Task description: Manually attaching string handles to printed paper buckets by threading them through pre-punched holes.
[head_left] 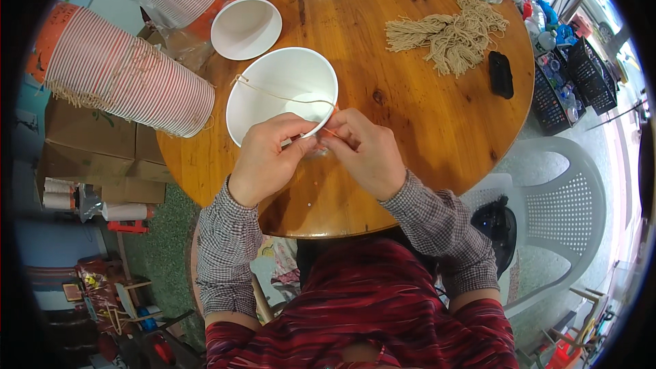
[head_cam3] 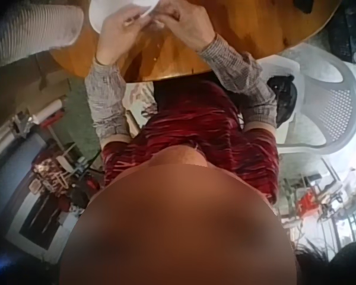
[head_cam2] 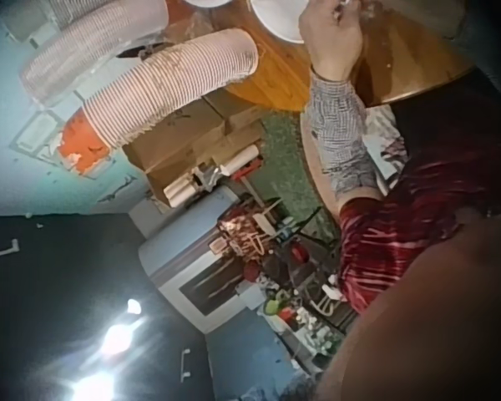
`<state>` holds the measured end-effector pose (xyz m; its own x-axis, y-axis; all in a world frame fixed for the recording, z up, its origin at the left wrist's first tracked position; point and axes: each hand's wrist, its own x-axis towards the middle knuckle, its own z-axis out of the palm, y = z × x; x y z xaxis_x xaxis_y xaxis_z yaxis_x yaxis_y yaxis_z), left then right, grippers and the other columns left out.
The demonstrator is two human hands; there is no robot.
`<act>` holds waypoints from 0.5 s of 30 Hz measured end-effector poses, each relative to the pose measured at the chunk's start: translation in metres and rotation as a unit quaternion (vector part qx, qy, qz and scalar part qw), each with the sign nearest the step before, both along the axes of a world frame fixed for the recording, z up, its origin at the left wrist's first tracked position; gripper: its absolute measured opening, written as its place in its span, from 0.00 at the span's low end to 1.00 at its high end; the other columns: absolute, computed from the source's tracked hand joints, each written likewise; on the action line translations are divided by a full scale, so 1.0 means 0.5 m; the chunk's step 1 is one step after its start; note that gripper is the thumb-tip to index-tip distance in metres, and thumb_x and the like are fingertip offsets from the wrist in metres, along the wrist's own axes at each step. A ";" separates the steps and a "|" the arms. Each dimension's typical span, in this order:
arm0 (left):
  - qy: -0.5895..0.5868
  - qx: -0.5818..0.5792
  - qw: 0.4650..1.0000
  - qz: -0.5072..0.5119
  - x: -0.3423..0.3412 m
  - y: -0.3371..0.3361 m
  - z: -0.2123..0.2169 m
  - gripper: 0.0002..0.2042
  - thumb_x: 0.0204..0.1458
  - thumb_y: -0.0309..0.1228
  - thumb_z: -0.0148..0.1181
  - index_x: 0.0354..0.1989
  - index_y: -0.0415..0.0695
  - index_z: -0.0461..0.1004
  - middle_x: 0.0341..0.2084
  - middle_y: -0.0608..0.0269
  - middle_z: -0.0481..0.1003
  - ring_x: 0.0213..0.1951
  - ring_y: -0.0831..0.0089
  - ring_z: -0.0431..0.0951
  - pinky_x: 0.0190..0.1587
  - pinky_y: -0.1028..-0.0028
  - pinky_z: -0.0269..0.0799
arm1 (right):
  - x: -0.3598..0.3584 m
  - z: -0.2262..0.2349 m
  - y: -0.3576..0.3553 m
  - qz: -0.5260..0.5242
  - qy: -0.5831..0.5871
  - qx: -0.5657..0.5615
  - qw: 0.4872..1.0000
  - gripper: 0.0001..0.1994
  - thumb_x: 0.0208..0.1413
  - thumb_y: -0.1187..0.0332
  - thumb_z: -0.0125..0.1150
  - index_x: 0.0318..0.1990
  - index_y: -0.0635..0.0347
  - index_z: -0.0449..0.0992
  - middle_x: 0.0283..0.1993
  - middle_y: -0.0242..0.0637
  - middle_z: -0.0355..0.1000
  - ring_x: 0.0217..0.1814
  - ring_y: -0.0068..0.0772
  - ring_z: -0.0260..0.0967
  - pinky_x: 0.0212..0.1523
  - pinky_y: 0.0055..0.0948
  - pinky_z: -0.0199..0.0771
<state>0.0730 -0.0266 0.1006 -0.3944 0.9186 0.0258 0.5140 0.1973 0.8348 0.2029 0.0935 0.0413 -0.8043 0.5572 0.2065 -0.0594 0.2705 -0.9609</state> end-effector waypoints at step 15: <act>0.073 0.049 0.996 0.014 0.004 -0.019 0.010 0.04 0.48 0.22 0.61 0.31 0.35 0.75 0.25 0.53 0.78 0.28 0.63 0.80 0.32 0.71 0.73 | -0.042 0.043 0.049 0.033 0.129 0.300 0.945 0.03 0.52 0.75 0.59 0.35 0.59 0.76 0.32 0.36 0.74 0.38 0.37 0.72 0.61 0.41 0.62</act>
<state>0.0749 -0.0361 0.1056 -0.4054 0.8977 0.1727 0.6265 0.1352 0.7676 0.1818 0.1182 0.0626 -0.7126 0.2290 0.6632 -0.3063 0.7489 -0.5877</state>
